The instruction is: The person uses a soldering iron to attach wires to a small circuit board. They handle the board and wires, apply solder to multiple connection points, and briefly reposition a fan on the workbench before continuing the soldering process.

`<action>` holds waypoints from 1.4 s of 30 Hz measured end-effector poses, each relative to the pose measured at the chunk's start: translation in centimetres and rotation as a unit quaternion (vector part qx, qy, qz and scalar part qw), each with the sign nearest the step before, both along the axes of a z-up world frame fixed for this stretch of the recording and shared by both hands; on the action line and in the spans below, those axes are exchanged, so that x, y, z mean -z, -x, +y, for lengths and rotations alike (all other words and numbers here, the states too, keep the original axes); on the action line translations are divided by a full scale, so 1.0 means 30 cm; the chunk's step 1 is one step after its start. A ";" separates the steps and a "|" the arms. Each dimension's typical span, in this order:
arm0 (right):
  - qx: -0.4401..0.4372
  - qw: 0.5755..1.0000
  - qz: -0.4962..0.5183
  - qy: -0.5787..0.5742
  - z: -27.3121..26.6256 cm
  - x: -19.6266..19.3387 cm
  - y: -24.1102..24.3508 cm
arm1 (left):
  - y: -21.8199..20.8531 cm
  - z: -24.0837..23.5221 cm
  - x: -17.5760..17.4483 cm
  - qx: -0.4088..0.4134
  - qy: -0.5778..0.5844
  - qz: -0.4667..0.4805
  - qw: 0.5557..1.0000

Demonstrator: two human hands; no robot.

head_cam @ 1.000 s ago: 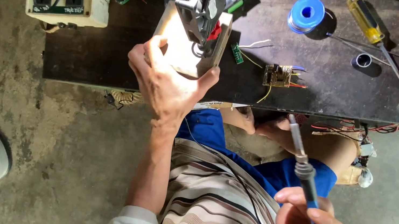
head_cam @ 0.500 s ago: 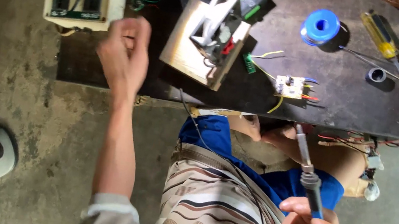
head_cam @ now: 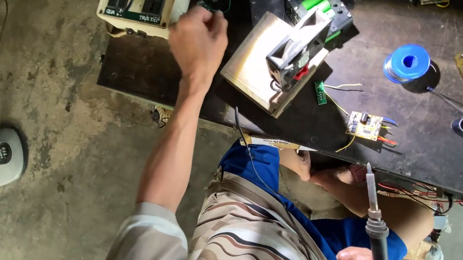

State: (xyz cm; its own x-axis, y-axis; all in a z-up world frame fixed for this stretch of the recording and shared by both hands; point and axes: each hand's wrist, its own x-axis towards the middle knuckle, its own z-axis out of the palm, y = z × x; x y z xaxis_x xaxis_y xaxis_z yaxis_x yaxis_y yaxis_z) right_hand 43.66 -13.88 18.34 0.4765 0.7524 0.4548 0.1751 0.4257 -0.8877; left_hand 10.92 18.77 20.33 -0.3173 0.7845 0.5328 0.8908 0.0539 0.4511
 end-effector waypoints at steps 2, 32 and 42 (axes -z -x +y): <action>-0.007 1.000 -0.027 -0.013 0.004 -0.002 -0.009 | 0.011 -0.048 -0.050 0.036 -0.112 0.006 0.993; -0.070 0.987 0.109 -0.093 0.034 0.100 0.010 | 0.047 -0.696 -0.175 0.012 0.074 0.127 0.989; -0.046 0.993 0.078 -0.079 0.008 0.063 -0.022 | -0.247 -0.365 -0.081 0.149 0.033 0.087 0.984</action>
